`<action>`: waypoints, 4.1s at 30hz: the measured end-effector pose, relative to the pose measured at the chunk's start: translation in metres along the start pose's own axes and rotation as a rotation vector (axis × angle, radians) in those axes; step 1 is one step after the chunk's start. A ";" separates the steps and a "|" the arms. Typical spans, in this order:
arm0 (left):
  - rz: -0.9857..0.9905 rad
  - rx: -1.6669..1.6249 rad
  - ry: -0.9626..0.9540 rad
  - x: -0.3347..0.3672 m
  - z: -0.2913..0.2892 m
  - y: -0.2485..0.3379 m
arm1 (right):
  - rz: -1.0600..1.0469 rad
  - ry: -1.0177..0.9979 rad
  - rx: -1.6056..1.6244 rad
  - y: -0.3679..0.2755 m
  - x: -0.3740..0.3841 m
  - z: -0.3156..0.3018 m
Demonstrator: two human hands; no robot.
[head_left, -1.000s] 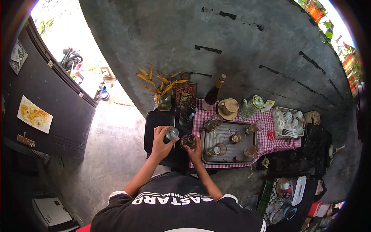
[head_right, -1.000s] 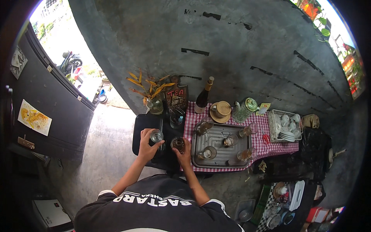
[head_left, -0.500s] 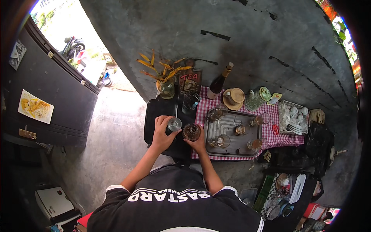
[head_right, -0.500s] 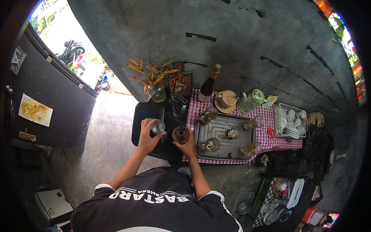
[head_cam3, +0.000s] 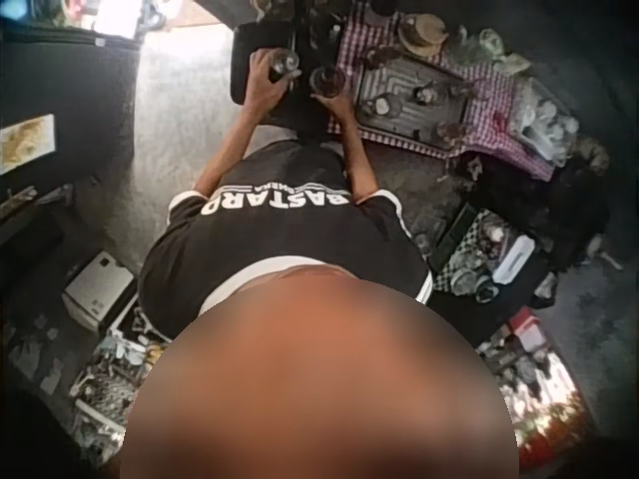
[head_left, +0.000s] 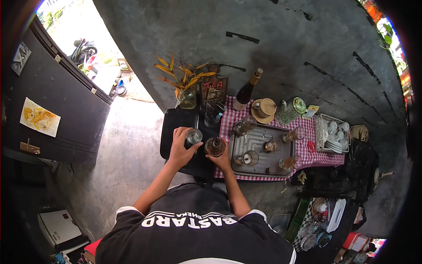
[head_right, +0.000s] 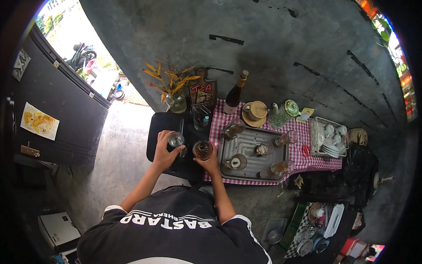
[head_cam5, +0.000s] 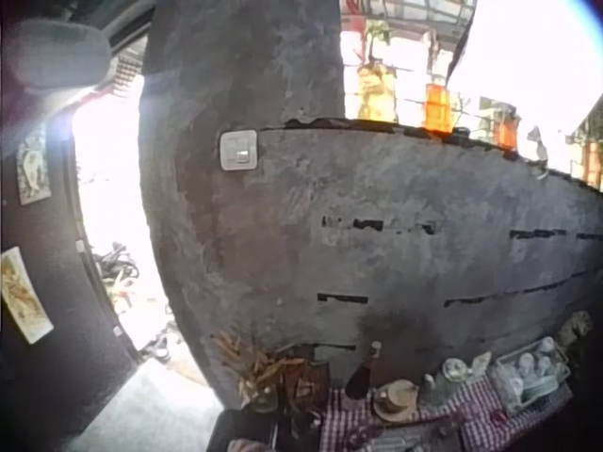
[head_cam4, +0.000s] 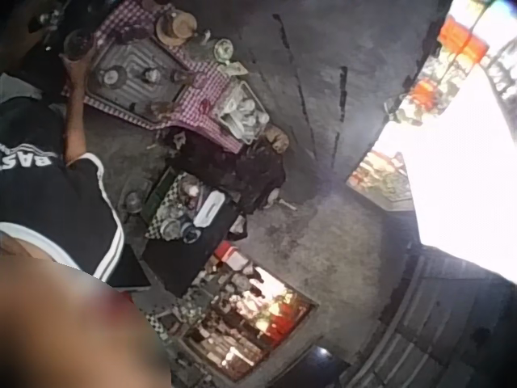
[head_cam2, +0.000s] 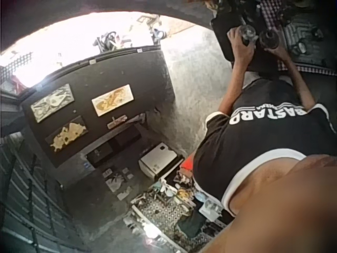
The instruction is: Pouring a liquid from a bottle into a small glass on a tray.
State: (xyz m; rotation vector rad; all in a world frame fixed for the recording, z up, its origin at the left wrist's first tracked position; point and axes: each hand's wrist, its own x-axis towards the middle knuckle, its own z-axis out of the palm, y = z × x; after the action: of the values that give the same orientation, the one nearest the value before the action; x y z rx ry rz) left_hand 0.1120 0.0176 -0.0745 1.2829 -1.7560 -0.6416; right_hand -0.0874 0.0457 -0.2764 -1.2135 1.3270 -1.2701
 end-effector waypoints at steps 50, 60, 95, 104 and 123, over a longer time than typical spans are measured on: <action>0.056 -0.066 0.068 -0.004 0.001 -0.006 | -0.069 -0.021 0.045 -0.037 -0.005 0.000; 0.091 -0.100 0.088 -0.006 0.001 -0.003 | -0.074 -0.084 0.338 -0.130 -0.008 -0.061; 0.110 -0.221 -0.129 0.038 0.127 0.147 | -0.210 -0.483 -0.125 -0.285 0.066 -0.293; 0.126 -0.192 -0.099 0.042 0.138 0.162 | -0.443 -0.490 -0.822 -0.325 0.071 -0.307; 0.198 -0.181 -0.106 0.049 0.121 0.177 | -0.921 -0.157 -1.055 -0.344 0.081 -0.291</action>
State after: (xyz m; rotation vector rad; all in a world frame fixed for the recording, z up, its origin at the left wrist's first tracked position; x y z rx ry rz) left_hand -0.0866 0.0232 0.0203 0.9541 -1.8373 -0.7469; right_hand -0.3639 0.0007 0.0866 -2.8297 1.3777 -0.9475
